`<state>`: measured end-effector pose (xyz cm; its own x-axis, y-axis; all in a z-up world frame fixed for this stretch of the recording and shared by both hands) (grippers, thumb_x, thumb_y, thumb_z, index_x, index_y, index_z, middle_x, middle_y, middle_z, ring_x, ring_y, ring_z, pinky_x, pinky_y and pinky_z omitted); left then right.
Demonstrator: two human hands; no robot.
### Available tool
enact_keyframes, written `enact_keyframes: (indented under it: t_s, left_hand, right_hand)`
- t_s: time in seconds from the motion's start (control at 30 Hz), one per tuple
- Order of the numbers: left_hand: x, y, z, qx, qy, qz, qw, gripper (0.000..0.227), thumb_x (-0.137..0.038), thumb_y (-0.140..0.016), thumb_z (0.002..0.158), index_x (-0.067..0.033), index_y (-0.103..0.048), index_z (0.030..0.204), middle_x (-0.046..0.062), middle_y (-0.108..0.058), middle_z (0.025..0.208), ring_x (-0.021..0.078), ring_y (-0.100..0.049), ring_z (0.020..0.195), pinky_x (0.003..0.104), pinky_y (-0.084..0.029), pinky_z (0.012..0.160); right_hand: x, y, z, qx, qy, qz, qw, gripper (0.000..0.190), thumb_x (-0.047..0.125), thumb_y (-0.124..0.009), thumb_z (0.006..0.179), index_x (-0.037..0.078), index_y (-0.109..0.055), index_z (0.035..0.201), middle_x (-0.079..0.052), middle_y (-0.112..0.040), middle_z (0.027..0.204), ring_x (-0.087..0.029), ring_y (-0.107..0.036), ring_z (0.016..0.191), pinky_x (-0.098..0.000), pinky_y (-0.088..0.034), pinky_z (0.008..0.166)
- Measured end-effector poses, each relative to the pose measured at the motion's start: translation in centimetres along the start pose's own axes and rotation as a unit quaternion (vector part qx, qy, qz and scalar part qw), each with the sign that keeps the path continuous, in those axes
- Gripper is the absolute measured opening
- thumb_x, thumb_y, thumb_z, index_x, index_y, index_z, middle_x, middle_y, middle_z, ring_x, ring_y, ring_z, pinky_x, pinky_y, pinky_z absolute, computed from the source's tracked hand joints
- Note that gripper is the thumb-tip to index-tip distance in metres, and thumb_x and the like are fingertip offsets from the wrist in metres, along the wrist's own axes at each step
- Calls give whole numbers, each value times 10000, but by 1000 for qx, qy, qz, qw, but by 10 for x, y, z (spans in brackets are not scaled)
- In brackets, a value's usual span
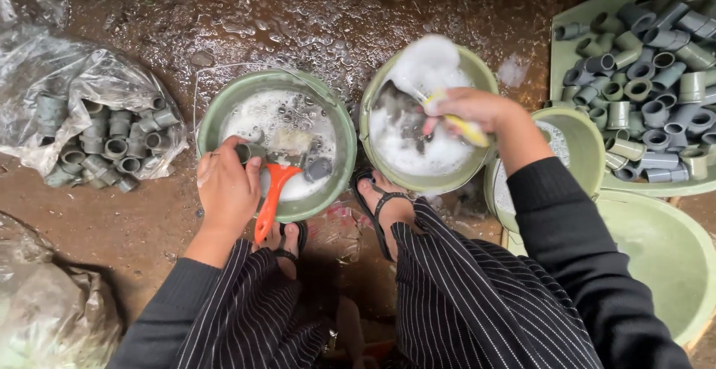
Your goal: Washing and scrubbing PVC pipe fittings in buckets of soapy water using a brush.
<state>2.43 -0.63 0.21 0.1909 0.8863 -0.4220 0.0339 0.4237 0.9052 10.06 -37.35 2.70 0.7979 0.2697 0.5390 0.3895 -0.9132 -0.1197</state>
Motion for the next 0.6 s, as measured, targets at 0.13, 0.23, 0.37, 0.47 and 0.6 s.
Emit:
enact_keyframes:
  t_s: [0.13, 0.23, 0.37, 0.47, 0.6]
  left_hand:
    - [-3, 2, 1, -7, 0, -24, 1000, 414, -404, -265, 921, -42, -375, 1090, 136, -582, 861, 290, -575, 820, 348, -321, 865]
    - [-7, 11, 1, -42, 26, -121, 991, 354, -343, -269, 926, -45, -350, 1099, 140, -571, 920, 318, -551, 843, 369, -318, 864]
    - [-11, 30, 9, -131, 69, -390, 909, 425, -407, -147, 914, -42, -278, 1086, 143, -558, 936, 249, -522, 862, 363, -316, 848]
    - [-6, 51, 10, -234, 103, -470, 845, 445, -446, -101, 909, -63, -231, 1094, 151, -490, 926, 223, -458, 870, 344, -329, 832]
    - [17, 61, 4, -292, 130, -505, 802, 452, -444, -88, 901, -72, -219, 1121, 153, -465, 918, 226, -487, 831, 316, -391, 731]
  right_hand:
    - [13, 8, -2, -54, -60, -490, 868, 405, 278, -523, 757, -70, -576, 957, -228, -629, 899, -297, -584, 709, -414, -472, 662]
    - [32, -31, 18, -119, -29, -685, 718, 394, 348, -491, 762, 10, -614, 925, -183, -623, 863, -319, -611, 839, -457, -487, 688]
    - [48, -122, 38, -55, 202, -743, 636, 268, 286, -470, 769, 70, -623, 811, -104, -610, 741, -259, -618, 706, -398, -503, 591]
    - [44, -205, 51, 77, 428, -733, 523, 210, 241, -451, 787, 79, -584, 774, -66, -575, 704, -212, -595, 650, -331, -494, 584]
    - [48, -276, 113, -35, 234, -636, 734, 231, 251, -418, 768, 61, -479, 884, -91, -549, 761, -286, -596, 730, -379, -473, 575]
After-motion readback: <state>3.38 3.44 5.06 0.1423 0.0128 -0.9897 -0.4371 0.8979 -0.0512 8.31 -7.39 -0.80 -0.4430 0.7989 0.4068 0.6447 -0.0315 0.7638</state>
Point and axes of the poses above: each hand's wrist, its own z-axis towards the middle knuckle, its own y-axis out of the back of the hand, x = y × z, the point moved 3 cm from there along z, towards the middle knuckle
